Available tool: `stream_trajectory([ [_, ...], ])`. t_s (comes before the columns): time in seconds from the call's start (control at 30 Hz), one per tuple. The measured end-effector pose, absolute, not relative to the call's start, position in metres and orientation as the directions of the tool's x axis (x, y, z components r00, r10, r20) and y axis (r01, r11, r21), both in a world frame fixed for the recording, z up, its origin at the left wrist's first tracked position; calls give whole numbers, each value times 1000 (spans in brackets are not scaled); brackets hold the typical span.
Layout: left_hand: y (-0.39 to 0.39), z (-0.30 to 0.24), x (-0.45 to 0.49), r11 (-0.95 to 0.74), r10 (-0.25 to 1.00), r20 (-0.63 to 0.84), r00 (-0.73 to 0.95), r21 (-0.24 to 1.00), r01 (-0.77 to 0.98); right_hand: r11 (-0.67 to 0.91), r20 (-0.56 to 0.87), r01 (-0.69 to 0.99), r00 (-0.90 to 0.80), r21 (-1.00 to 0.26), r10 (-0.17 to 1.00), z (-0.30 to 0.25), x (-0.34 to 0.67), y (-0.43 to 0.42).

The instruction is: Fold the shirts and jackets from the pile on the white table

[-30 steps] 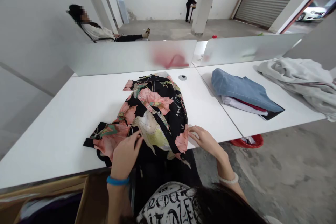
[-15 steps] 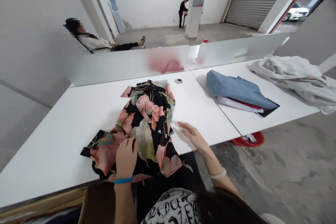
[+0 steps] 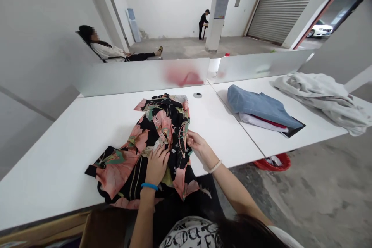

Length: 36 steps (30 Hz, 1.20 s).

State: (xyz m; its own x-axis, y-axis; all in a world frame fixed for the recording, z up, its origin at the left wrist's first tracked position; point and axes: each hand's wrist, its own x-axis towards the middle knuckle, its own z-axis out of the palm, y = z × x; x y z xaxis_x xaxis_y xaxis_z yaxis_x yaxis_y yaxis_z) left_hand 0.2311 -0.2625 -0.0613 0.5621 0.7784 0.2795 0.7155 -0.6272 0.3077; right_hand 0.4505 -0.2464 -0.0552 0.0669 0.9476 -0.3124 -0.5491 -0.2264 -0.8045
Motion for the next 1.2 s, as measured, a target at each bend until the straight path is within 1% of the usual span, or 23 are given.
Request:
stream_trajectory([
  [0.07,-269,-57,224,-606,794,322,515,361,709,-285,-333,-485,13,-827,943,-52,452,-239],
  [0.13,-277,-53,217,-580,810,363,460,390,715,-308,-340,-430,-3,-848,940,-50,451,-234],
  [0.27,-276,-41,209,-543,825,410,390,380,749,-292,-309,-312,8,-904,951,-47,447,-237],
  [0.33,-262,-34,211,-552,812,431,393,353,755,-214,-237,-256,65,-943,969,-44,445,-244],
  [0.4,-239,-29,218,-576,794,431,429,309,757,-86,-115,-186,152,-979,982,-38,445,-253],
  [0.47,-215,-29,225,-588,790,382,480,245,771,24,-12,-154,229,-988,973,-31,452,-265],
  [0.53,-194,-33,232,-585,801,275,531,176,792,66,2,-194,312,-979,950,-24,467,-282],
  [0.6,-181,-42,236,-579,813,154,561,118,807,94,-16,-222,448,-971,894,-15,491,-308],
  [0.63,-177,-46,238,-574,818,114,564,94,813,113,-10,-196,535,-974,844,-11,504,-325],
  [0.67,-175,-51,238,-569,821,102,561,76,819,124,10,-141,621,-982,784,-8,517,-345],
  [0.7,-173,-55,238,-567,822,117,558,66,821,125,53,-53,697,-991,715,-5,530,-366],
  [0.73,-171,-59,238,-567,819,151,554,61,822,97,104,53,746,-994,658,-2,540,-387],
  [0.77,-171,-62,238,-574,809,192,556,57,817,40,140,148,765,-988,628,0,549,-408],
  [0.8,-170,-64,238,-589,794,227,565,51,807,-43,152,236,743,-971,651,3,555,-426],
  [0.87,-172,-66,240,-609,772,257,582,31,793,-196,135,399,663,-896,737,9,559,-451],
  [0.9,-174,-65,243,-614,767,252,590,20,789,-244,122,471,621,-848,774,13,558,-456],
  [0.97,-181,-63,250,-630,755,233,612,2,777,-272,144,579,571,-769,809,23,550,-449],
  [1.03,-194,-62,260,-655,737,226,637,3,756,-211,193,662,482,-719,855,31,538,-421],
  [1.07,-201,-62,264,-668,726,228,649,13,744,-150,210,699,401,-699,892,32,530,-402],
  [1.13,-218,-65,272,-683,715,247,654,50,728,11,224,755,180,-655,958,29,513,-358],
  [1.2,-234,-69,276,-697,704,276,654,94,711,135,242,786,19,-603,970,17,495,-313],
])
